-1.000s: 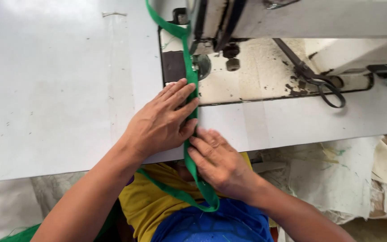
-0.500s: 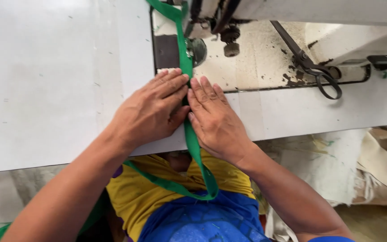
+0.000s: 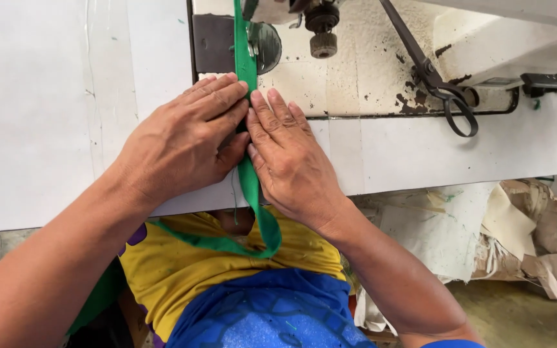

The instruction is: Attaching green fabric straps to white tote bags using an industrial sewing machine

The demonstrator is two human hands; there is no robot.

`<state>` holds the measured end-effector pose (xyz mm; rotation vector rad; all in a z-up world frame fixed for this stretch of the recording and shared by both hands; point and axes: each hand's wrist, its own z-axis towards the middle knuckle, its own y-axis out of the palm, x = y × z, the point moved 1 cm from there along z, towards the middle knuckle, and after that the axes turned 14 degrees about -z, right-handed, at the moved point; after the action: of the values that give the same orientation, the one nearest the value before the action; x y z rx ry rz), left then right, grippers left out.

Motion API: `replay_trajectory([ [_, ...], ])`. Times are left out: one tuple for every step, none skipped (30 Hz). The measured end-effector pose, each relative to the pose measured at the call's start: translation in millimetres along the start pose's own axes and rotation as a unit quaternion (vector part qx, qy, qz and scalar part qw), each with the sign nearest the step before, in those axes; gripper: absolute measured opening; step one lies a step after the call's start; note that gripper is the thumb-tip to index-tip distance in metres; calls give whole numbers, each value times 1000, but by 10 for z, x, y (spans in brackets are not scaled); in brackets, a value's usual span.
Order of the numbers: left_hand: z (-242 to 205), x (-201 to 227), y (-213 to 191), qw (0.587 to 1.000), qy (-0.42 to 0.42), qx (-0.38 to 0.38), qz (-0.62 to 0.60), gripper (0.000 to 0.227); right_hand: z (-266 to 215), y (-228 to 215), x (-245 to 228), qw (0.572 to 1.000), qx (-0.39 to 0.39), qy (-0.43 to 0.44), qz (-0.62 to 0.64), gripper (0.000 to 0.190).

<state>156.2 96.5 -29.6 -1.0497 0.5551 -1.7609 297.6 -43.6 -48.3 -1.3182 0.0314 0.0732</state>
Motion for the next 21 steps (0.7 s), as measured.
replay_trajectory([
  [-14,3,3,1000,-4,-4,-4,36,-5,-6,-12,1000,3,1,7,44],
  [-29,5,4,1000,-9,-8,-8,37,-9,-11,-25,1000,6,3,15,44],
  [-29,4,15,1000,-11,-13,-6,37,-19,-5,-19,1000,8,3,20,44],
  [-30,4,20,1000,-10,-13,-9,36,-27,0,-16,1000,4,3,13,44],
  [-22,-5,16,1000,-9,-11,-10,36,-13,2,-1,1000,2,-1,5,45],
  [-38,-7,-10,1000,-11,-13,-5,36,2,24,-16,1000,5,-4,9,45],
  [-32,-3,0,1000,-8,-11,1,35,-9,29,-3,1000,8,2,18,44],
  [-26,1,16,1000,-5,-8,6,34,-25,37,14,1000,10,9,28,44],
  [-22,4,22,1000,-5,-8,3,34,-26,33,15,1000,7,10,28,44],
  [-19,9,29,1000,-3,-4,6,32,-28,30,16,999,10,10,30,43],
  [-14,3,19,1000,0,-1,11,30,-11,29,14,999,14,10,33,42],
  [-15,3,26,1000,0,-2,11,30,-19,34,18,999,14,10,33,42],
  [-17,-1,31,1000,0,-4,16,30,-21,39,24,999,16,10,34,42],
  [-18,-6,34,1000,-1,-6,20,30,-23,45,28,999,17,10,35,42],
  [-19,-12,37,1000,-1,-6,21,30,-21,46,23,999,18,10,35,42],
  [-20,-17,40,1000,3,-5,21,28,-19,47,18,999,18,12,32,42],
  [-17,-23,50,1000,8,-3,20,27,-20,46,22,999,19,13,27,42],
  [-12,-31,50,1000,8,-2,20,27,-8,44,24,999,18,13,26,42],
  [-12,-32,50,1000,7,-1,15,27,-6,42,19,1000,17,12,21,42],
  [-12,-30,49,1000,7,0,11,26,-5,37,12,1000,15,12,16,42],
  [-2,-23,50,1000,7,0,10,26,-9,38,13,1000,14,12,15,42],
])
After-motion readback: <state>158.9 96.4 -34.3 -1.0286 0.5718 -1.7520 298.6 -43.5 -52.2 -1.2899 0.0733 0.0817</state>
